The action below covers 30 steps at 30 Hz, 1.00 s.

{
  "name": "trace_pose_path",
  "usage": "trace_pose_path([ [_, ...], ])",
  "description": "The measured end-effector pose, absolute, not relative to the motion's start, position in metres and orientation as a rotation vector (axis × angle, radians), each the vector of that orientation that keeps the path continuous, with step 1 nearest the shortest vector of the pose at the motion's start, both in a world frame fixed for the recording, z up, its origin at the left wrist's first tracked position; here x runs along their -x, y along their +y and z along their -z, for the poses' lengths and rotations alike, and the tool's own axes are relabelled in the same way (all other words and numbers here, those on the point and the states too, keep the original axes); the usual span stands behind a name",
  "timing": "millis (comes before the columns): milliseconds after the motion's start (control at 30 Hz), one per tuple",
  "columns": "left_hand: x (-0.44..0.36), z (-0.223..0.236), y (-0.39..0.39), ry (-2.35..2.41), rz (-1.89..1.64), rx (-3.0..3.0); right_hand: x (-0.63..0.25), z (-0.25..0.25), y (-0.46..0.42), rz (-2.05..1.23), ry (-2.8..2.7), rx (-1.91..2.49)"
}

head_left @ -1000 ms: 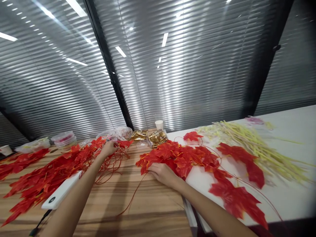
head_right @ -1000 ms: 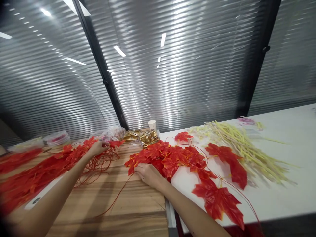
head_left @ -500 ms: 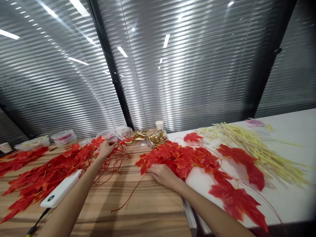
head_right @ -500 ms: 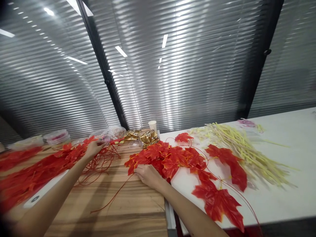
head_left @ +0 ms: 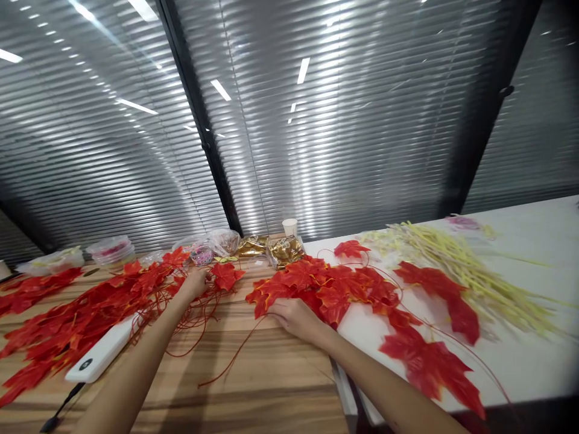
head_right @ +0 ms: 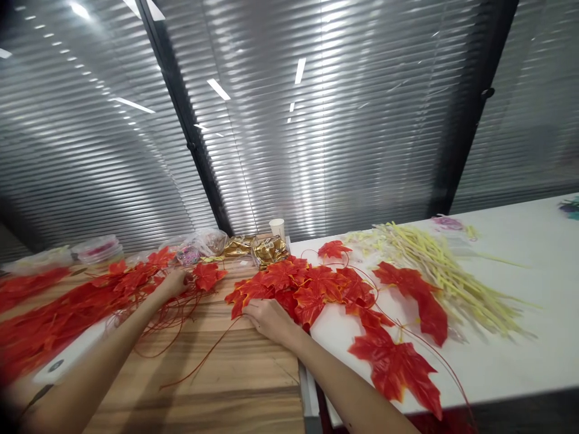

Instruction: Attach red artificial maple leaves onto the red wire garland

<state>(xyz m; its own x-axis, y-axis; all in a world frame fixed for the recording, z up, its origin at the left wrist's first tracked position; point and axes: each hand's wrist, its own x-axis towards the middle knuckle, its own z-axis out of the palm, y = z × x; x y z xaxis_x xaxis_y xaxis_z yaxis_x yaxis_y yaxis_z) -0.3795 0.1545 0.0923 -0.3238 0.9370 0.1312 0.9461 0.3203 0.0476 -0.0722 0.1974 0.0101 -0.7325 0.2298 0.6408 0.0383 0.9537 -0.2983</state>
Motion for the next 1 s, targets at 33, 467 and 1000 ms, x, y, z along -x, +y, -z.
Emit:
trace_pose_path([
  [33, 0.380, -0.092, 0.155, -2.479, 0.165, 1.766, 0.073, -0.010, 0.198, -0.340, -2.374, 0.188],
  [467, 0.348, -0.159, 0.147, -1.940, 0.694, 1.416, 0.075, -0.009, 0.199, -0.297, -2.312, 0.164],
  [1000, 0.220, -0.074, 0.149, -2.295, 2.152, 1.953, 0.063, -0.022, 0.207, -0.341, -1.895, 0.336],
])
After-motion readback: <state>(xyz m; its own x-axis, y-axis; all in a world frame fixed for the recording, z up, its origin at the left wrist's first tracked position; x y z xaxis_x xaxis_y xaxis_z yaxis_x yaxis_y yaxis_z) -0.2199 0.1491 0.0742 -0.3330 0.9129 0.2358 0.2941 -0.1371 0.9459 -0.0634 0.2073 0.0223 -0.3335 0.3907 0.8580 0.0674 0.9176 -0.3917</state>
